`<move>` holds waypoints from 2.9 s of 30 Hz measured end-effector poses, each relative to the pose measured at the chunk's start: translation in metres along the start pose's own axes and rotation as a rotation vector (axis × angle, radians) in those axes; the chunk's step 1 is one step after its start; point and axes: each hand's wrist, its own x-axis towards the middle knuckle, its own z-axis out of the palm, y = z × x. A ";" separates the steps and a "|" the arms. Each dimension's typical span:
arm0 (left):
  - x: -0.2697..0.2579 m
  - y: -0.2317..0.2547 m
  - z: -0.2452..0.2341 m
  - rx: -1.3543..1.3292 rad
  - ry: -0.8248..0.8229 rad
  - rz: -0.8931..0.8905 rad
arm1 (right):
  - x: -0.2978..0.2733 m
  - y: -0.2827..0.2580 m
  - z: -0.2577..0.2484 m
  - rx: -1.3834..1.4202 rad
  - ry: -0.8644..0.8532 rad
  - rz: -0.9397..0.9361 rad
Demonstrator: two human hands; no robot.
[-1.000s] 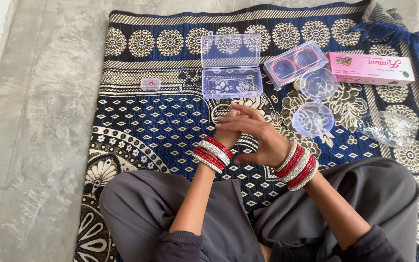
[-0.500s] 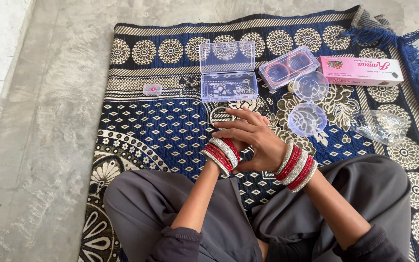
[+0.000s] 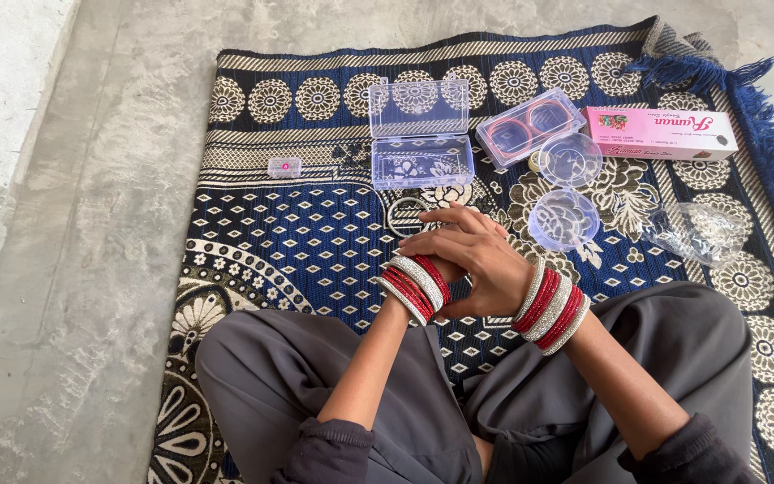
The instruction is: The person sits on a rug and removes red and silver bangles from their wrists, then places them into small plastic containers and a larger plastic case. The person handles the bangles one by one and arranges them in the containers.
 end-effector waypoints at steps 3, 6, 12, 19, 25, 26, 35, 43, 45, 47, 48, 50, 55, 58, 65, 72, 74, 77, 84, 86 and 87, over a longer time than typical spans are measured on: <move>-0.002 0.001 0.008 -0.209 0.043 -0.036 | 0.000 -0.003 -0.002 -0.005 -0.014 0.011; -0.001 0.003 0.016 -0.158 -0.053 0.006 | -0.001 -0.005 -0.002 -0.014 -0.015 0.077; 0.005 0.000 0.016 -0.198 -0.049 0.017 | -0.002 0.001 -0.001 0.011 0.038 0.050; 0.011 -0.009 0.003 -0.357 -0.180 0.041 | -0.004 0.014 -0.002 0.105 0.064 0.056; 0.012 -0.022 -0.018 -0.950 -0.395 -0.082 | -0.008 0.018 -0.002 0.121 0.072 0.103; 0.007 -0.024 -0.022 -1.177 -0.468 -0.223 | -0.009 0.019 -0.002 0.128 0.075 0.108; -0.006 -0.034 -0.054 -1.663 -0.220 -0.152 | -0.013 0.022 0.001 0.130 0.105 0.108; -0.015 -0.042 -0.065 -1.518 -0.423 -0.305 | -0.014 0.017 0.003 0.139 0.120 0.141; -0.016 -0.042 -0.068 -1.468 -0.447 -0.342 | -0.015 0.016 0.005 0.131 0.129 0.140; -0.019 -0.042 -0.071 -1.464 -0.446 -0.359 | -0.017 0.017 0.007 0.118 0.133 0.145; -0.022 -0.042 -0.073 -1.456 -0.445 -0.344 | -0.017 0.018 0.008 0.120 0.135 0.155; -0.028 -0.046 -0.076 -1.443 -0.442 -0.310 | -0.020 0.023 0.008 0.123 0.138 0.179; -0.038 -0.052 -0.084 -1.919 -0.037 -0.260 | -0.029 0.036 0.007 0.130 0.204 0.204; -0.039 -0.048 -0.087 -1.955 0.246 -0.566 | -0.034 0.044 0.010 0.178 0.256 0.238; -0.031 -0.037 -0.084 -1.857 0.178 -0.933 | -0.038 0.052 0.025 0.376 0.307 0.360; -0.011 -0.034 -0.062 -1.611 0.180 -0.994 | -0.047 0.072 0.037 0.425 0.290 0.422; -0.007 -0.032 -0.057 -1.509 0.175 -0.970 | -0.052 0.081 0.040 0.423 0.310 0.434; 0.005 -0.032 -0.047 -1.253 0.270 -0.900 | -0.058 0.093 0.048 0.323 0.412 0.794; 0.044 -0.029 -0.015 -1.067 0.146 -0.994 | -0.050 0.133 0.064 0.036 0.532 0.925; 0.053 -0.029 -0.005 -0.946 0.115 -1.002 | -0.046 0.144 0.069 -0.079 0.495 0.998; 0.056 -0.030 -0.001 -0.927 0.098 -1.033 | -0.044 0.149 0.070 -0.109 0.491 1.006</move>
